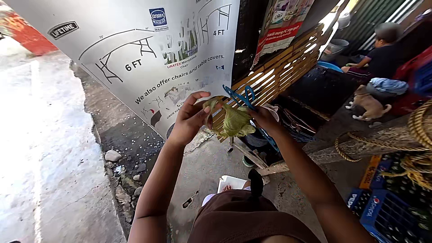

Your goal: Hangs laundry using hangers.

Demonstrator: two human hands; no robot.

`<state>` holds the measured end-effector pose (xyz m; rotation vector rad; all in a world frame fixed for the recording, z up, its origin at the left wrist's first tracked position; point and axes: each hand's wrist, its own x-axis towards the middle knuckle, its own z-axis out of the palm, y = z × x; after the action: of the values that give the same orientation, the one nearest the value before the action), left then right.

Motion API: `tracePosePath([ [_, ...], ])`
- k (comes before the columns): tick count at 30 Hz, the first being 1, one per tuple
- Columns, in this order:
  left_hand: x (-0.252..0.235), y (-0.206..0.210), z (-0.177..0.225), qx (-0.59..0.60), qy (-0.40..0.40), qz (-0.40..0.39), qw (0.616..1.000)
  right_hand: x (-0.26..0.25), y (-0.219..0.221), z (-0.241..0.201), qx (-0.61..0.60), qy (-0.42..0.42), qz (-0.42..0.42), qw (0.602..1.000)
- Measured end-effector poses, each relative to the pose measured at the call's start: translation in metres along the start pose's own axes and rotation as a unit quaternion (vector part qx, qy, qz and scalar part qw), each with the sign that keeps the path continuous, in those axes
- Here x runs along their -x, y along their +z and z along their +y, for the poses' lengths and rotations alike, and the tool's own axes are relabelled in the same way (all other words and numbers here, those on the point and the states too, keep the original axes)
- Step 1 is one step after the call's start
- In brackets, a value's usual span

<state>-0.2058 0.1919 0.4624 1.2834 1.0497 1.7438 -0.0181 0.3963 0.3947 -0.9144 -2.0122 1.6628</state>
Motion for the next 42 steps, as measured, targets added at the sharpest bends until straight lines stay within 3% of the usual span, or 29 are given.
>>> tracePosePath([
  [4,-0.039,0.017,0.030,-0.027,0.063,-0.052,0.996,-0.002,-0.004,-0.003,-0.017,0.022,-0.011,1.000],
  [7,-0.058,0.019,0.025,-0.071,0.055,-0.063,0.994,0.007,-0.004,-0.011,-0.068,-0.049,0.045,0.995],
  [10,-0.065,0.020,0.005,-0.219,0.155,-0.083,0.960,0.012,0.001,-0.020,-0.098,-0.132,0.069,0.984],
  [13,-0.067,0.022,-0.004,-0.299,0.251,-0.067,0.918,0.004,0.012,-0.015,-0.038,-0.198,0.078,0.976],
  [18,-0.071,0.015,0.014,-0.268,0.324,-0.040,0.906,0.000,0.065,0.007,0.106,-0.129,0.006,0.986],
  [21,-0.069,-0.002,0.038,-0.235,0.314,-0.011,0.920,-0.009,0.088,0.016,0.186,-0.064,-0.022,0.980],
  [24,-0.061,-0.033,0.058,-0.145,0.294,0.008,0.945,-0.013,0.077,0.012,0.185,-0.054,-0.019,0.981],
  [27,-0.048,-0.070,0.064,-0.092,0.280,-0.001,0.956,-0.012,0.041,0.011,0.135,-0.162,-0.060,0.976],
  [29,-0.040,-0.088,0.065,-0.139,0.279,-0.004,0.950,-0.007,0.019,0.006,0.081,-0.242,-0.082,0.963],
  [32,-0.037,-0.095,0.064,-0.275,0.262,0.009,0.925,0.007,-0.005,-0.013,0.012,-0.313,-0.107,0.944],
  [36,-0.042,-0.070,0.057,-0.425,0.203,0.027,0.882,0.021,-0.017,-0.039,0.104,-0.343,-0.153,0.921],
  [39,-0.046,-0.053,0.057,-0.515,0.173,0.124,0.830,0.030,-0.016,-0.045,0.176,-0.312,-0.054,0.932],
  [42,-0.052,-0.055,0.063,-0.537,0.167,0.230,0.794,0.042,-0.024,-0.034,0.131,-0.262,0.023,0.956],
])
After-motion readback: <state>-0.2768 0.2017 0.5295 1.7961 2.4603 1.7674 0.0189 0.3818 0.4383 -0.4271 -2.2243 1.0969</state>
